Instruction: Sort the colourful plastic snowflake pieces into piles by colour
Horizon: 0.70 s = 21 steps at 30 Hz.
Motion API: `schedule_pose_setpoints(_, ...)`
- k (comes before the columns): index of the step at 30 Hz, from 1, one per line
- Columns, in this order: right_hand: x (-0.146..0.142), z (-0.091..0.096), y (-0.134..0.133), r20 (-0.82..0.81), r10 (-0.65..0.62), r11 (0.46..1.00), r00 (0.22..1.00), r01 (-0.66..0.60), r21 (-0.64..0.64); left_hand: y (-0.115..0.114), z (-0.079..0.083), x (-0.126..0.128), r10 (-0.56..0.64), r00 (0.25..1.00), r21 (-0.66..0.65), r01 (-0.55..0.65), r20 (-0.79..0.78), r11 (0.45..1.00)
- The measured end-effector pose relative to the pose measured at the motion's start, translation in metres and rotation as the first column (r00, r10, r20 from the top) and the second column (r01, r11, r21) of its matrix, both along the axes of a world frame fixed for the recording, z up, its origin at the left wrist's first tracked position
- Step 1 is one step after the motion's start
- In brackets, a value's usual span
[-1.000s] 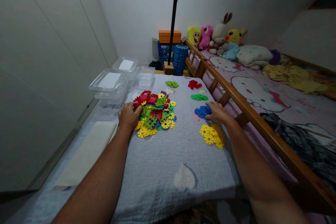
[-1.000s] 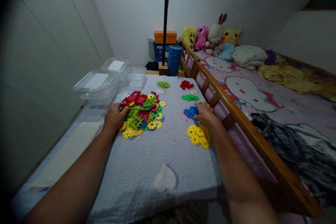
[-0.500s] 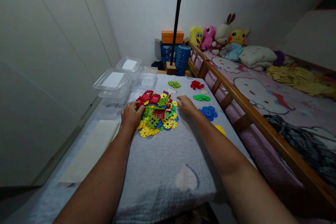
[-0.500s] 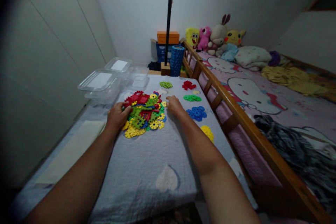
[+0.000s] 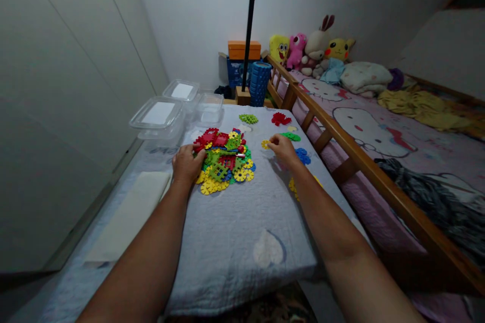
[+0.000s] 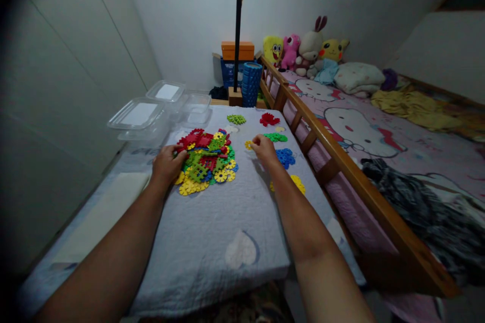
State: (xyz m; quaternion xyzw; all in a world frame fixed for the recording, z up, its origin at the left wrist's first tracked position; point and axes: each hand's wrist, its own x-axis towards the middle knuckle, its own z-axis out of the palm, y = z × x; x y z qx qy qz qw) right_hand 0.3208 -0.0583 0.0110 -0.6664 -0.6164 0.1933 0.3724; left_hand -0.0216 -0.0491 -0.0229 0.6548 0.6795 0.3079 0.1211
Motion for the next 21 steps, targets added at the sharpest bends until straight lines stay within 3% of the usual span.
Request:
schedule_pose_setpoints(5, 0.06, 0.023, -0.063, -0.229, -0.001, 0.994, 0.973, -0.023, -0.105, 0.0, 0.0, 0.001, 0.004, 1.0, -0.002, -0.004, -0.01, 1.0)
schedule_pose_setpoints(9, 0.096, 0.032, -0.118, -0.218, -0.1, 0.986, 0.971, 0.066, -0.155, 0.0, 0.0, 0.001, 0.006, 1.0, 0.0, -0.006, -0.019, 1.0)
schedule_pose_setpoints(14, 0.107, 0.027, -0.163, -0.224, -0.189, 0.959, 0.956, 0.132, -0.25, 0.001, 0.001, 0.0, 0.006, 1.0, -0.005, -0.006, -0.023, 1.0)
schedule_pose_setpoints(21, 0.112, 0.013, -0.184, -0.232, -0.27, 0.943, 0.934, 0.208, -0.26, 0.002, 0.0, -0.001, 0.008, 1.0, -0.001, -0.008, -0.005, 1.0)
